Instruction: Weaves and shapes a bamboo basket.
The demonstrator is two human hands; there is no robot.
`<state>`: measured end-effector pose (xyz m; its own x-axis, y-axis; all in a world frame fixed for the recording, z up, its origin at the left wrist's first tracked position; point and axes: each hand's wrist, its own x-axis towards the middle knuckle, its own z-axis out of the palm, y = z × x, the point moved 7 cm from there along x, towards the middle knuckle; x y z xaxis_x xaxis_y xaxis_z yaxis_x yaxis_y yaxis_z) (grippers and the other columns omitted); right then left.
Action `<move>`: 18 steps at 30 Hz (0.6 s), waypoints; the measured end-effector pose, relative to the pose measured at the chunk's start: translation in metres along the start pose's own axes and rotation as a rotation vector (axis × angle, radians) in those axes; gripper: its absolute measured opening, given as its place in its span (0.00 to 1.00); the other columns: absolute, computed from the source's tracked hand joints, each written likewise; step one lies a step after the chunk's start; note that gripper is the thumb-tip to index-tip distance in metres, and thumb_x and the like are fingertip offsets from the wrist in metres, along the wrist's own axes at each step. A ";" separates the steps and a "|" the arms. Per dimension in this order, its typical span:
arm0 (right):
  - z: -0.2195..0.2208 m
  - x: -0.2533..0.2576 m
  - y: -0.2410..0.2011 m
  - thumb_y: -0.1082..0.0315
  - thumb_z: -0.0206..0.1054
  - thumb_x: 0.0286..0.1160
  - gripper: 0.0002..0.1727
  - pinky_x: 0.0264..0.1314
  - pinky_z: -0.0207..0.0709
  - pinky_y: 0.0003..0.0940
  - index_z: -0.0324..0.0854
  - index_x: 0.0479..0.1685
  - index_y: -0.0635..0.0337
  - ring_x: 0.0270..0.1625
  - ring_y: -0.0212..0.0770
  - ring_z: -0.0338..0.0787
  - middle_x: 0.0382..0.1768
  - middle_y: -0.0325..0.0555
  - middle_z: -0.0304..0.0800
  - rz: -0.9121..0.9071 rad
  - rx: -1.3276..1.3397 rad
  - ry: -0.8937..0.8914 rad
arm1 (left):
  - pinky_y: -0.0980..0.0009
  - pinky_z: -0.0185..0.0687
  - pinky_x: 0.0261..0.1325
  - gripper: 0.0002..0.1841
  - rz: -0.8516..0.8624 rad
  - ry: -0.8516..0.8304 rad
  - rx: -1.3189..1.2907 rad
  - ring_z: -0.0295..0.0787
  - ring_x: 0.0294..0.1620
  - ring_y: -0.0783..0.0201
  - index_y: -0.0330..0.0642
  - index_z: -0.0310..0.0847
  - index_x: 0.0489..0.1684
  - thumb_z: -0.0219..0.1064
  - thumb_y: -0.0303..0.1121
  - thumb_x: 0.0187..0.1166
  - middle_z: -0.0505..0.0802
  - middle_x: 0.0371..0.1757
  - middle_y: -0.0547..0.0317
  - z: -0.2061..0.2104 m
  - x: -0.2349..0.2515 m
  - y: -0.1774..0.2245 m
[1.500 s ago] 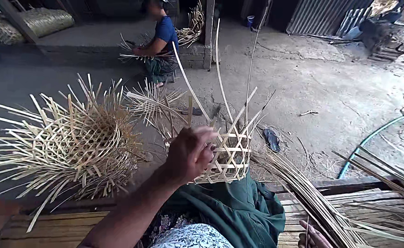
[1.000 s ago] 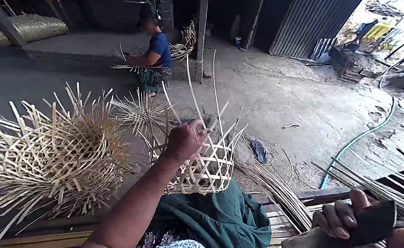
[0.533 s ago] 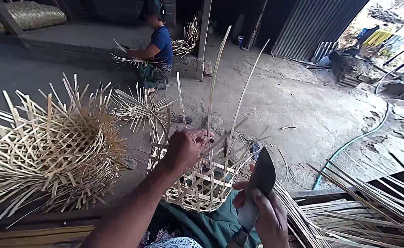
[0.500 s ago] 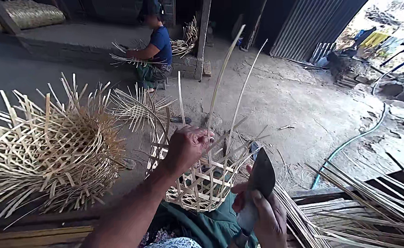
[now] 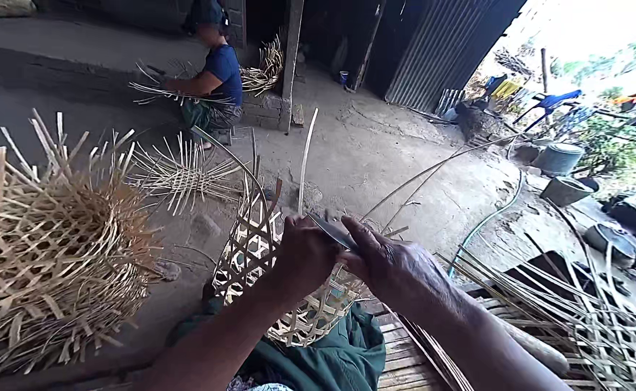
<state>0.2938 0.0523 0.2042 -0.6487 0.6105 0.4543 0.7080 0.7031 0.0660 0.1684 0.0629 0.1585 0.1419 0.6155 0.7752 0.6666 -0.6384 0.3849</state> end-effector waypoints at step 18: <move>0.016 0.008 -0.012 0.47 0.55 0.86 0.23 0.13 0.75 0.45 0.78 0.37 0.59 0.15 0.50 0.84 0.13 0.45 0.75 0.141 -0.041 0.027 | 0.53 0.66 0.66 0.10 -0.090 0.015 -0.163 0.86 0.39 0.66 0.44 0.89 0.26 0.68 0.35 0.78 0.92 0.29 0.62 0.002 -0.013 -0.008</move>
<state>0.2760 0.0549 0.1928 -0.5343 0.6921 0.4854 0.8029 0.5951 0.0353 0.1627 0.0614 0.1443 0.0749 0.6676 0.7408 0.5488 -0.6478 0.5283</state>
